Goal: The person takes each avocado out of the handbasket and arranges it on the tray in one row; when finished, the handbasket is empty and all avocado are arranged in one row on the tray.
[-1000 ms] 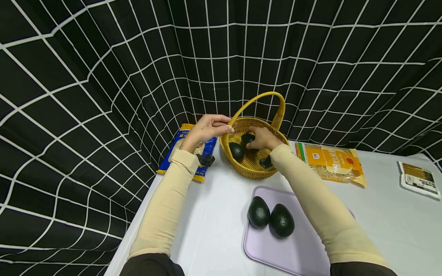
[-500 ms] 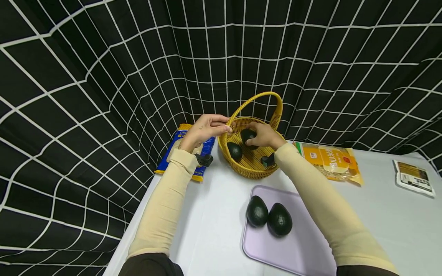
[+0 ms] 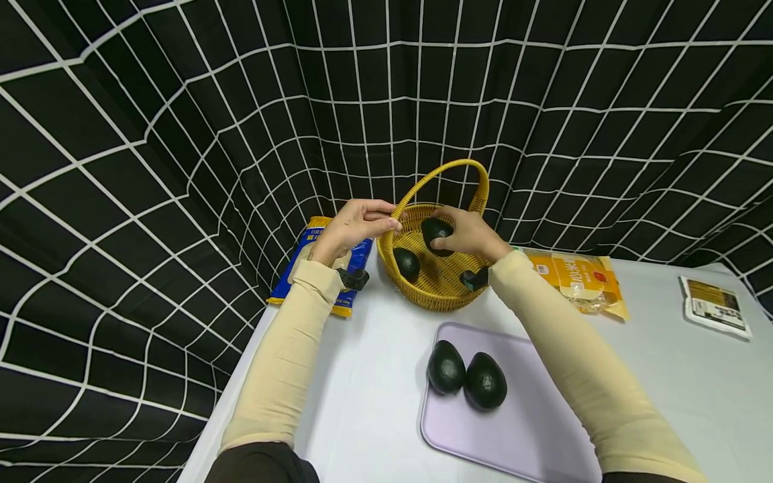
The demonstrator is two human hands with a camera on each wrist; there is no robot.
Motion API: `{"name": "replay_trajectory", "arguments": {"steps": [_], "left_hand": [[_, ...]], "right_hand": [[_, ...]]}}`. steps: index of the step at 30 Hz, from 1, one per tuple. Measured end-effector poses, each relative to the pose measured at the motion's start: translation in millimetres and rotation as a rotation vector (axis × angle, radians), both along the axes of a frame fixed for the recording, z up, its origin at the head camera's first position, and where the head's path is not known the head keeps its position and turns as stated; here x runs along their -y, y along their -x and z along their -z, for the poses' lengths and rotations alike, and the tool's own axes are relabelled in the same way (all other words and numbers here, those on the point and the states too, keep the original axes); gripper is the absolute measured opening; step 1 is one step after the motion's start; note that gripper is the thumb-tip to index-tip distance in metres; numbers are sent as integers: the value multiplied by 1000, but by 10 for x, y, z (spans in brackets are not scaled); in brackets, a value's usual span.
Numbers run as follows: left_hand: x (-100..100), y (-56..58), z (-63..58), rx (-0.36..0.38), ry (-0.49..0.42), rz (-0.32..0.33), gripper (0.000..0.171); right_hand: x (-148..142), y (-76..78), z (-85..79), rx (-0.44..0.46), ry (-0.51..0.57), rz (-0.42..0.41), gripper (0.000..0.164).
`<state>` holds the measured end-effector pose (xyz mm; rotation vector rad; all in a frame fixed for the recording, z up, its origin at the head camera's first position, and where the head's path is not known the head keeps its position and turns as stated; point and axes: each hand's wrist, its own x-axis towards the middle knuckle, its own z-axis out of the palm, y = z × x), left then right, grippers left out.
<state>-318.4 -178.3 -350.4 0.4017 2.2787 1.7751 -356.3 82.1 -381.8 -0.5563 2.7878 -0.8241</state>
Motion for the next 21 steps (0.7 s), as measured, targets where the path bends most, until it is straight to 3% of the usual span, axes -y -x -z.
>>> {"name": "replay_trajectory", "arguments": {"steps": [21], "left_hand": [[-7, -19, -21, -2, -1, 6, 35]], "right_hand": [[-150, -319, -134, -40, 79, 57, 65]]}}
